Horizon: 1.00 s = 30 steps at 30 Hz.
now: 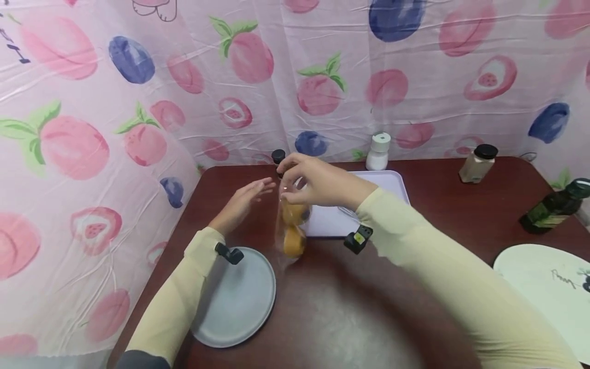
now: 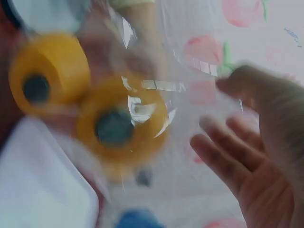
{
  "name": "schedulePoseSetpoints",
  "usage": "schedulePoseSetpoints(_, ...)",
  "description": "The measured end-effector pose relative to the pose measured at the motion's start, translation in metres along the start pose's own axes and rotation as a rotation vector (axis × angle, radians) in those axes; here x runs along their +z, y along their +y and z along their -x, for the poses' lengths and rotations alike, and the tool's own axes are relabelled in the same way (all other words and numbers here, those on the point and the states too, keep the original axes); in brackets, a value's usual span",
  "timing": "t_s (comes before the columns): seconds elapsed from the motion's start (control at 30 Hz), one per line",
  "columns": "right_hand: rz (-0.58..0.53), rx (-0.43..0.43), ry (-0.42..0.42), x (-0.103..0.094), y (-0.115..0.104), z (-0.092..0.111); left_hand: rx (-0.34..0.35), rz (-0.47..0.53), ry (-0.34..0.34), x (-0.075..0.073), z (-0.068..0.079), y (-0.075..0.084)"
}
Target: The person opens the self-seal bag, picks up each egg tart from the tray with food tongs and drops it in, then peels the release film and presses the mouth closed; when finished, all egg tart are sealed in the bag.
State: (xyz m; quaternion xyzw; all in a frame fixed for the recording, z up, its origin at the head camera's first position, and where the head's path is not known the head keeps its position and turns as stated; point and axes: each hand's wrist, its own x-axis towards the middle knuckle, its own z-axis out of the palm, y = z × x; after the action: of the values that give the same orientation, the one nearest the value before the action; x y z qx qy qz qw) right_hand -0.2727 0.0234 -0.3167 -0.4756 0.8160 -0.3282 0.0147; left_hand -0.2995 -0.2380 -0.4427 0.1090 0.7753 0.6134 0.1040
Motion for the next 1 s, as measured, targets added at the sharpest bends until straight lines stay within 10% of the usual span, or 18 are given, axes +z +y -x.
schedulePoseSetpoints(0.1,0.041,-0.032,-0.028,-0.015,-0.003,0.015,-0.009,0.104,-0.179,0.016,0.001,0.003)
schedulePoseSetpoints(0.2,0.081,-0.049,-0.012,-0.025,-0.004,0.034,0.020,0.146,-0.206,0.030,0.009,0.005)
schedulePoseSetpoints(0.67,0.310,0.078,0.224,-0.039,0.025,0.127,0.384,0.025,0.230,0.093,0.045,0.051)
schedulePoseSetpoints(1.0,0.295,0.141,0.394,-0.014,0.026,0.172,0.450,0.078,0.227,0.126,0.062,0.085)
